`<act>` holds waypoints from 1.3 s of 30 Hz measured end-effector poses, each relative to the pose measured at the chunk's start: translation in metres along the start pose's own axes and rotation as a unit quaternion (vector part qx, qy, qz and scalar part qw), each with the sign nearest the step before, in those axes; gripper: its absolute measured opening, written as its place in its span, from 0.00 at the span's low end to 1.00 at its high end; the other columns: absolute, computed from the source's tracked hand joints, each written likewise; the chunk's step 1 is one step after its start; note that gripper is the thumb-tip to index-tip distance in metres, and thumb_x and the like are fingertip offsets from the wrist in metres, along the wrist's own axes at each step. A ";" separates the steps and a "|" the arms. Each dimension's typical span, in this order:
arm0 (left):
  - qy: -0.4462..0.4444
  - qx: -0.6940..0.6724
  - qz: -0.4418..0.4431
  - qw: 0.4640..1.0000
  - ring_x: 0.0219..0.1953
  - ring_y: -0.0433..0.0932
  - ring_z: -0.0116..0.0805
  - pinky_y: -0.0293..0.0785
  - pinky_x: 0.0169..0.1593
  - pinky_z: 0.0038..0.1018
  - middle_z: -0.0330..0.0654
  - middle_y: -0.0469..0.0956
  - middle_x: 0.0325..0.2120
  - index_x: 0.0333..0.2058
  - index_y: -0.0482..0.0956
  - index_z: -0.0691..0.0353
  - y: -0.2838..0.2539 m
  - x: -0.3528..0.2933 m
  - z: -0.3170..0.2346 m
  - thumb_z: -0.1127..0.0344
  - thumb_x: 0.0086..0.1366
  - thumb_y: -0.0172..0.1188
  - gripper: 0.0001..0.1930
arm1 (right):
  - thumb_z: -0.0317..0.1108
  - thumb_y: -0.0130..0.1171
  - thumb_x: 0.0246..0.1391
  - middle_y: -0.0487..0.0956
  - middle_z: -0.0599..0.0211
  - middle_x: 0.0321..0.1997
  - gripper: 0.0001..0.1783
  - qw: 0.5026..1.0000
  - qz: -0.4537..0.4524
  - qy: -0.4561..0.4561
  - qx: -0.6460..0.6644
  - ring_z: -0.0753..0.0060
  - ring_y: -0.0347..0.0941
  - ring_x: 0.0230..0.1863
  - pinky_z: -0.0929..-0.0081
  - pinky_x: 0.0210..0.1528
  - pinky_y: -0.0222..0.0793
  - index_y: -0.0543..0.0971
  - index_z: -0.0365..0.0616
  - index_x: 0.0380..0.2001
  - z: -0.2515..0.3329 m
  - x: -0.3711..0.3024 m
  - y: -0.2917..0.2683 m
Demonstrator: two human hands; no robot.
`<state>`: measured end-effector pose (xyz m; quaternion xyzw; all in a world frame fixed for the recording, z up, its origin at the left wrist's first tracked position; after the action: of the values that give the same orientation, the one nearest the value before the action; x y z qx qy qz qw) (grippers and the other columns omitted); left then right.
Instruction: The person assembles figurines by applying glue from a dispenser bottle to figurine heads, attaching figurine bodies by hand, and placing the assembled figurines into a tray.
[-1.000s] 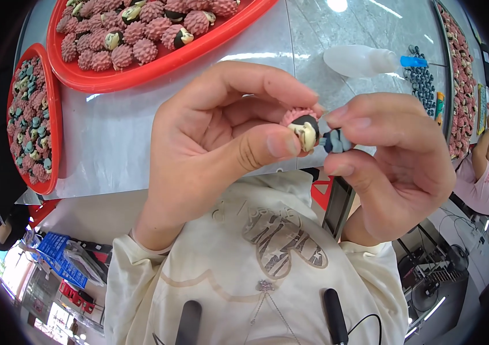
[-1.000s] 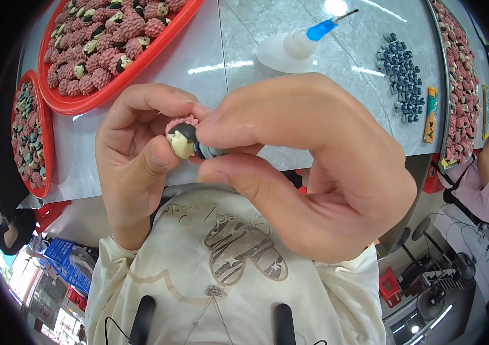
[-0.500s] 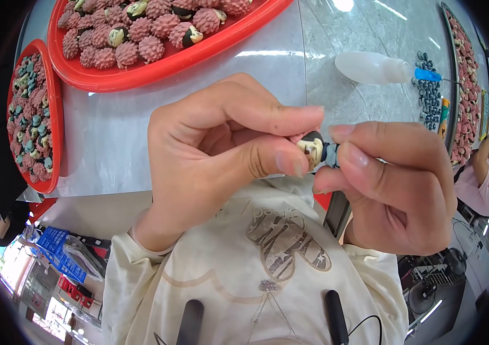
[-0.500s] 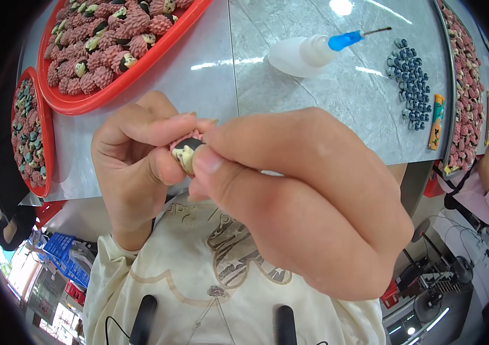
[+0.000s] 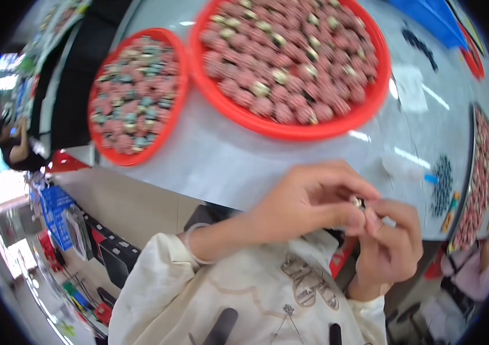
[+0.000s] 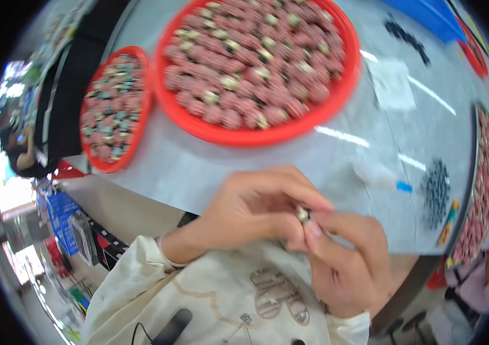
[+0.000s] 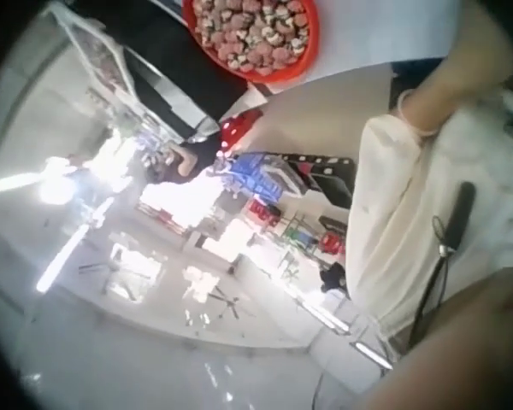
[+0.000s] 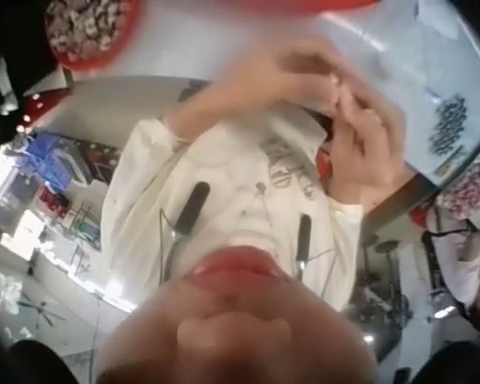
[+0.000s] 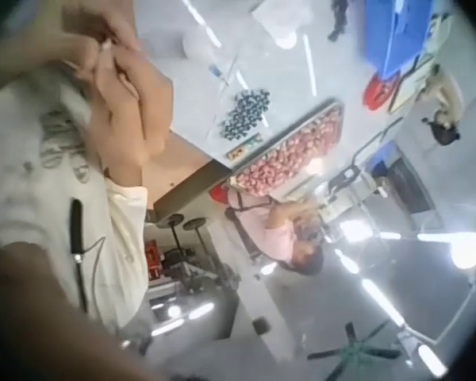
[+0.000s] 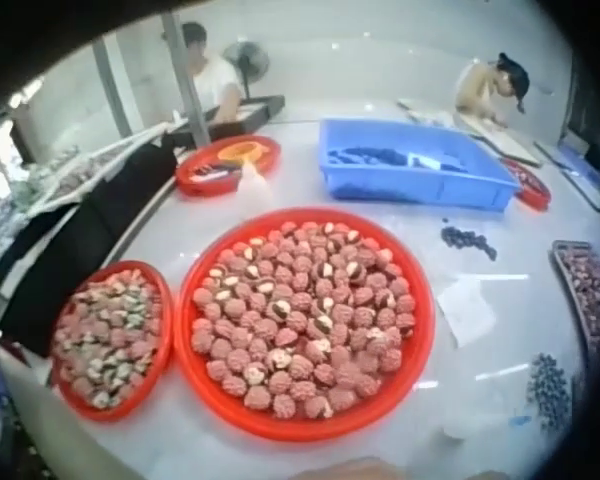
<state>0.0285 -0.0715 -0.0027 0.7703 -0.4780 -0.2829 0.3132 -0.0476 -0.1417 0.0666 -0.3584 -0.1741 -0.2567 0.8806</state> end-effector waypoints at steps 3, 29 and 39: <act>0.001 -0.003 0.041 0.999 0.36 0.73 0.30 0.71 0.35 0.22 0.46 0.70 0.36 0.40 0.72 0.72 0.006 -0.005 0.000 0.83 0.50 0.57 0.16 | 0.35 0.62 0.41 0.72 0.57 0.33 0.12 0.994 0.002 -0.056 -0.097 0.64 0.67 0.31 0.75 0.27 0.61 0.77 0.42 0.31 0.014 -0.007 -0.004; 0.240 0.878 -0.281 0.305 0.34 0.71 0.35 0.64 0.37 0.30 0.37 0.70 0.33 0.32 0.76 0.58 -0.054 -0.083 -0.179 0.70 0.51 0.56 0.07 | 0.35 0.57 0.47 0.70 0.62 0.31 0.12 0.998 -0.036 0.038 0.033 0.76 0.62 0.25 0.84 0.23 0.57 0.76 0.38 0.31 -0.026 -0.015 0.002; 0.117 0.881 -0.253 0.382 0.42 0.70 0.43 0.66 0.43 0.32 0.45 0.70 0.40 0.40 0.72 0.60 0.009 -0.030 -0.171 0.70 0.54 0.53 0.13 | 0.22 0.56 0.42 0.71 0.62 0.28 0.08 0.997 -0.036 0.019 0.060 0.75 0.64 0.23 0.85 0.21 0.58 0.76 0.37 0.30 -0.028 -0.013 -0.002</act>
<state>0.1377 -0.0111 0.1180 0.7240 -0.2006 0.3241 -0.5749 -0.0557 -0.1591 0.0426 -0.2937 -0.1852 -0.2841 0.8937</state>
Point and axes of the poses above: each hand's wrist, its own x-axis towards the middle knuckle, its own y-axis out of the palm, z = x × y, the point moved 7 cm from there along x, towards the middle knuckle
